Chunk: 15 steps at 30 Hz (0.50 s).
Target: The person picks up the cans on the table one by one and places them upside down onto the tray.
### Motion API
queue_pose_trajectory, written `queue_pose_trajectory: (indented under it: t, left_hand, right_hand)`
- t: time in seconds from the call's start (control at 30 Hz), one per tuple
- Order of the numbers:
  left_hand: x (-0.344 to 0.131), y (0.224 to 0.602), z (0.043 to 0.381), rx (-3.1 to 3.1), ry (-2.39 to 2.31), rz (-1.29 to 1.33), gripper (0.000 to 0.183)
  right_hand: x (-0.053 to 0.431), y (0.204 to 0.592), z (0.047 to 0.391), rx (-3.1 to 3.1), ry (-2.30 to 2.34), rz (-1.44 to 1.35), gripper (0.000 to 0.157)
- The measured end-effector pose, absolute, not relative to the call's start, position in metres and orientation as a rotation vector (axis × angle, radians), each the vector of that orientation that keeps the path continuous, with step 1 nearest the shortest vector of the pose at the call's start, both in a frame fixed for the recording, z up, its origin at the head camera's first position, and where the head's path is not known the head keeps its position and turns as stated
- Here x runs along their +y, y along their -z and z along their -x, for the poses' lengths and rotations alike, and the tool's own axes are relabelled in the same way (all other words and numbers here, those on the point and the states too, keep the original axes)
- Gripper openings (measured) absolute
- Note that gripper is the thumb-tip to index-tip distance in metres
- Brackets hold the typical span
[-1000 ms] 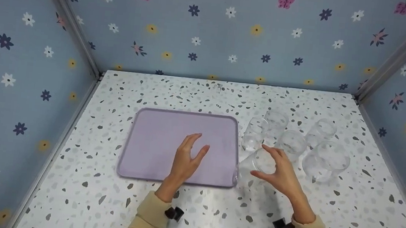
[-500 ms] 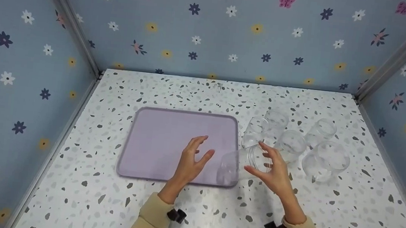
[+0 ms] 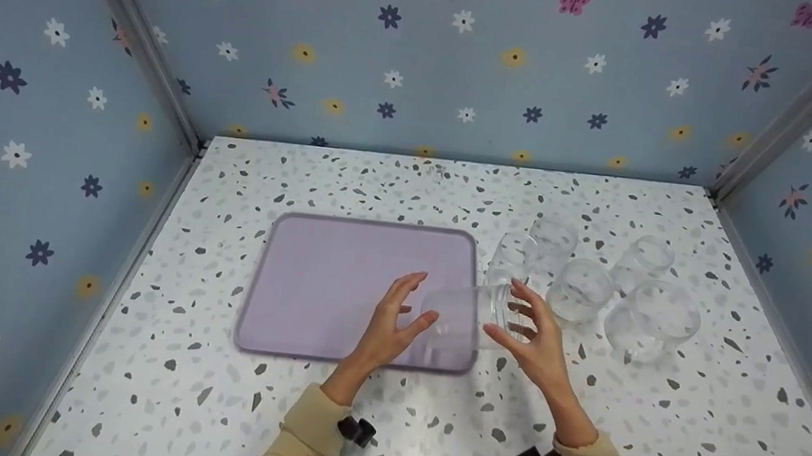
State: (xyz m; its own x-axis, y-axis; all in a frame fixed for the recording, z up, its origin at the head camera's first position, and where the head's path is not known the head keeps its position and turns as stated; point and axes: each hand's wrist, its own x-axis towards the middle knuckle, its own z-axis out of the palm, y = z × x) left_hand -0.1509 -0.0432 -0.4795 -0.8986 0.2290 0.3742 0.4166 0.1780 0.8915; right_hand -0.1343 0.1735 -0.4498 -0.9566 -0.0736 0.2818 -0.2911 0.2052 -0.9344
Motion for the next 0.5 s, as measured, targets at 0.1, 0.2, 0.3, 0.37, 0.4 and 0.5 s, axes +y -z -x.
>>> queue_pose_trajectory:
  t: [0.1,0.2,0.3,0.37,0.4,0.5]
  left_hand:
    - [-0.042,0.493,0.156,-2.321,1.833,0.624,0.057]
    - [-0.041,0.51,0.162,-2.321,1.867,0.62,0.062]
    - [-0.04,0.498,0.157,-2.306,1.934,0.618,0.062]
    - [-0.039,0.488,0.152,-2.294,1.99,0.614,0.063]
    - [-0.039,0.483,0.15,-2.281,2.023,0.615,0.063]
    - [-0.039,0.48,0.148,-2.203,2.131,0.632,0.066]
  right_hand:
    - [0.173,0.454,0.136,-2.261,-1.908,-0.331,0.066]
    - [0.172,0.456,0.137,-2.25,-1.949,-0.296,0.064]
    - [0.171,0.458,0.138,-2.257,-1.968,-0.275,0.063]
    - [0.171,0.462,0.14,-2.25,-1.981,-0.276,0.061]
    - [0.171,0.465,0.141,-2.243,-1.989,-0.279,0.061]
    - [0.173,0.476,0.146,-2.214,-2.015,-0.294,0.059]
